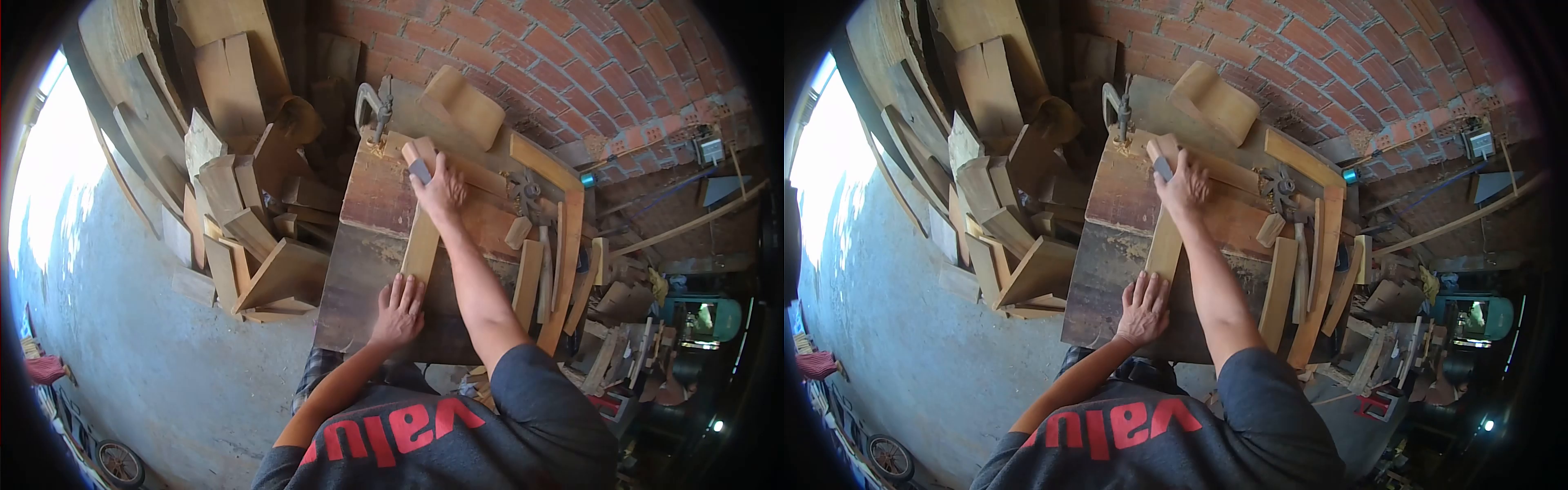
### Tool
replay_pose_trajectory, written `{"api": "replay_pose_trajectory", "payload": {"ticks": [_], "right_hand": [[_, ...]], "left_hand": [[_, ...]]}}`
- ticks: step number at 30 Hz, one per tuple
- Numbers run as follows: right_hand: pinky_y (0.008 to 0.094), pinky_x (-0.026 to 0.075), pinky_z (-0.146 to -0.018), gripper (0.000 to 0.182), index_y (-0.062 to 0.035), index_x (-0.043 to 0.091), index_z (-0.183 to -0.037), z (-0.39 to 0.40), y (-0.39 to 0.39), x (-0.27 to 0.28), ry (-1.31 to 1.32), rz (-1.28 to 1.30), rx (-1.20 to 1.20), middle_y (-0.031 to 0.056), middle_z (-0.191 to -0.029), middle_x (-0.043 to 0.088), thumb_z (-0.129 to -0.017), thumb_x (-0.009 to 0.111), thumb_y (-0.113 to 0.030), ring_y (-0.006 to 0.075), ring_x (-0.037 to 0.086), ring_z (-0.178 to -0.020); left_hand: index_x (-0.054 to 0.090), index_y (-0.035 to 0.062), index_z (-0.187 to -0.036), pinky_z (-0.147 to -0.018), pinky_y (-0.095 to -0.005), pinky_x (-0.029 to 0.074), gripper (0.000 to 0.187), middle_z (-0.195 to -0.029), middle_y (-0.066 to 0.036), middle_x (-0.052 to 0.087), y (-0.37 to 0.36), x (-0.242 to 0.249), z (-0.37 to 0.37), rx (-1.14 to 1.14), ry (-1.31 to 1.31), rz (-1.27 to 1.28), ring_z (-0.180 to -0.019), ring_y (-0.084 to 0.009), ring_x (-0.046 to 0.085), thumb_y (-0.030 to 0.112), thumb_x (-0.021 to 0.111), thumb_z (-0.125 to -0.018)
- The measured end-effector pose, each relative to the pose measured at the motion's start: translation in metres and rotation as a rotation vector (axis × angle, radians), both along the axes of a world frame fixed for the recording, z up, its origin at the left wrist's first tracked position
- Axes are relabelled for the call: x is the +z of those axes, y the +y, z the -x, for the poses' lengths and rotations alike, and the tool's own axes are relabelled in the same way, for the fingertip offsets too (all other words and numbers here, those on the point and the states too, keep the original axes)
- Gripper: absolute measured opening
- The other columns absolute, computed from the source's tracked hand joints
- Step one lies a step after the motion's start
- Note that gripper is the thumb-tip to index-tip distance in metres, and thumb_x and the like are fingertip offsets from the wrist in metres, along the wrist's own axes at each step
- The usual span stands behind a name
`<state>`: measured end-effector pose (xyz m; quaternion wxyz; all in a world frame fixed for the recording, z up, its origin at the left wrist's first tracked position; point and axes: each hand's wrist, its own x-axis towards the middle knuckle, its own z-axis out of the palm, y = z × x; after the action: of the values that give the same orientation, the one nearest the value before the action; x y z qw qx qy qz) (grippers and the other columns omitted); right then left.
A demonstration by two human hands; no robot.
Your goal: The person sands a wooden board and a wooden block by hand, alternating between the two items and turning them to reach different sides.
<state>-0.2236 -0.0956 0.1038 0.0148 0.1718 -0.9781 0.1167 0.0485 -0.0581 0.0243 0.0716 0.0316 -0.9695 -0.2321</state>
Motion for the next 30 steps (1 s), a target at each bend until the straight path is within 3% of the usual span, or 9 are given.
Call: {"api": "replay_pose_trajectory", "payload": {"ticks": [3, 9, 13, 16, 19, 21, 25, 28, 30], "right_hand": [[0.0558, 0.049, -0.088, 0.077, -0.0128, 0.042, -0.141, -0.015, 0.005, -0.007, 0.080, 0.000, -0.002, 0.0232, -0.116, 0.062, -0.079, 0.075, -0.045, 0.0434, 0.057, -0.109], [0.0539, 0.049, -0.081, 0.086, -0.0081, 0.041, -0.145, -0.140, 0.065, -0.001, -0.016, -0.143, 0.205, 0.0228, -0.116, 0.057, -0.077, 0.076, -0.047, 0.0418, 0.057, -0.101], [0.0542, 0.050, -0.088, 0.084, -0.0117, 0.039, -0.145, -0.075, 0.032, -0.010, 0.095, -0.088, 0.118, 0.0225, -0.120, 0.057, -0.077, 0.076, -0.045, 0.0432, 0.057, -0.109], [0.0555, 0.049, -0.092, 0.081, -0.0126, 0.039, -0.144, -0.024, -0.005, 0.001, -0.008, -0.092, 0.091, 0.0239, -0.125, 0.056, -0.079, 0.074, -0.045, 0.0446, 0.055, -0.114], [0.0530, 0.047, -0.089, 0.072, -0.0108, 0.045, -0.137, -0.034, 0.002, -0.001, 0.086, -0.065, 0.022, 0.0232, -0.119, 0.058, -0.079, 0.075, -0.041, 0.0411, 0.057, -0.109], [0.0564, 0.048, -0.092, 0.080, -0.0125, 0.040, -0.144, -0.073, 0.019, -0.001, 0.032, -0.045, 0.029, 0.0242, -0.125, 0.057, -0.079, 0.073, -0.046, 0.0457, 0.055, -0.114], [0.0544, 0.048, -0.087, 0.083, -0.0090, 0.041, -0.145, -0.137, 0.062, -0.011, 0.029, -0.115, 0.180, 0.0245, -0.120, 0.059, -0.079, 0.073, -0.049, 0.0452, 0.058, -0.102], [0.0566, 0.049, -0.083, 0.082, -0.0074, 0.040, -0.144, -0.090, 0.042, -0.013, 0.064, -0.008, 0.070, 0.0258, -0.120, 0.058, -0.079, 0.072, -0.048, 0.0454, 0.058, -0.105], [0.0559, 0.050, -0.084, 0.073, -0.0131, 0.043, -0.138, -0.036, 0.014, -0.006, 0.078, 0.002, 0.023, 0.0231, -0.123, 0.057, -0.080, 0.073, -0.044, 0.0446, 0.057, -0.108]], "left_hand": [[0.036, 0.0070, -0.151, -0.110, -0.0617, 0.028, 0.073, -0.154, -0.019, 0.034, -0.002, 0.001, -0.001, 0.001, 0.045, -0.051, -0.145, -0.0435, 0.027, 0.035, 0.059, -0.088], [0.044, 0.0090, -0.144, -0.112, -0.0631, 0.024, 0.069, -0.149, -0.021, 0.037, 0.003, -0.009, -0.002, 0.023, 0.096, -0.077, -0.142, -0.0491, 0.025, 0.035, 0.064, -0.083], [0.043, 0.0109, -0.146, -0.111, -0.0625, 0.025, 0.071, -0.153, -0.019, 0.035, 0.001, -0.005, 0.000, 0.028, 0.059, -0.036, -0.142, -0.0477, 0.025, 0.036, 0.064, -0.083], [0.042, 0.0112, -0.147, -0.112, -0.0605, 0.025, 0.071, -0.154, -0.017, 0.033, 0.001, -0.003, -0.002, 0.027, 0.053, -0.036, -0.143, -0.0460, 0.025, 0.036, 0.063, -0.084], [0.043, 0.0087, -0.146, -0.110, -0.0610, 0.029, 0.067, -0.151, -0.018, 0.037, 0.001, -0.002, -0.004, 0.039, 0.109, -0.044, -0.139, -0.0465, 0.032, 0.034, 0.061, -0.086], [0.044, 0.0108, -0.145, -0.111, -0.0604, 0.025, 0.068, -0.152, -0.017, 0.035, 0.002, -0.004, -0.003, 0.043, 0.114, -0.054, -0.141, -0.0459, 0.028, 0.035, 0.062, -0.084], [0.048, 0.0105, -0.140, -0.111, -0.0608, 0.026, 0.065, -0.149, -0.018, 0.038, 0.002, -0.003, -0.001, 0.045, 0.117, -0.066, -0.139, -0.0465, 0.030, 0.034, 0.064, -0.082], [0.047, 0.0112, -0.140, -0.110, -0.0608, 0.027, 0.065, -0.150, -0.018, 0.037, 0.001, 0.002, -0.002, 0.039, 0.095, -0.044, -0.139, -0.0462, 0.030, 0.034, 0.065, -0.082], [0.047, 0.0113, -0.141, -0.110, -0.0607, 0.027, 0.066, -0.151, -0.017, 0.037, 0.000, 0.000, -0.002, 0.037, 0.092, -0.041, -0.139, -0.0461, 0.030, 0.034, 0.065, -0.082]]}}
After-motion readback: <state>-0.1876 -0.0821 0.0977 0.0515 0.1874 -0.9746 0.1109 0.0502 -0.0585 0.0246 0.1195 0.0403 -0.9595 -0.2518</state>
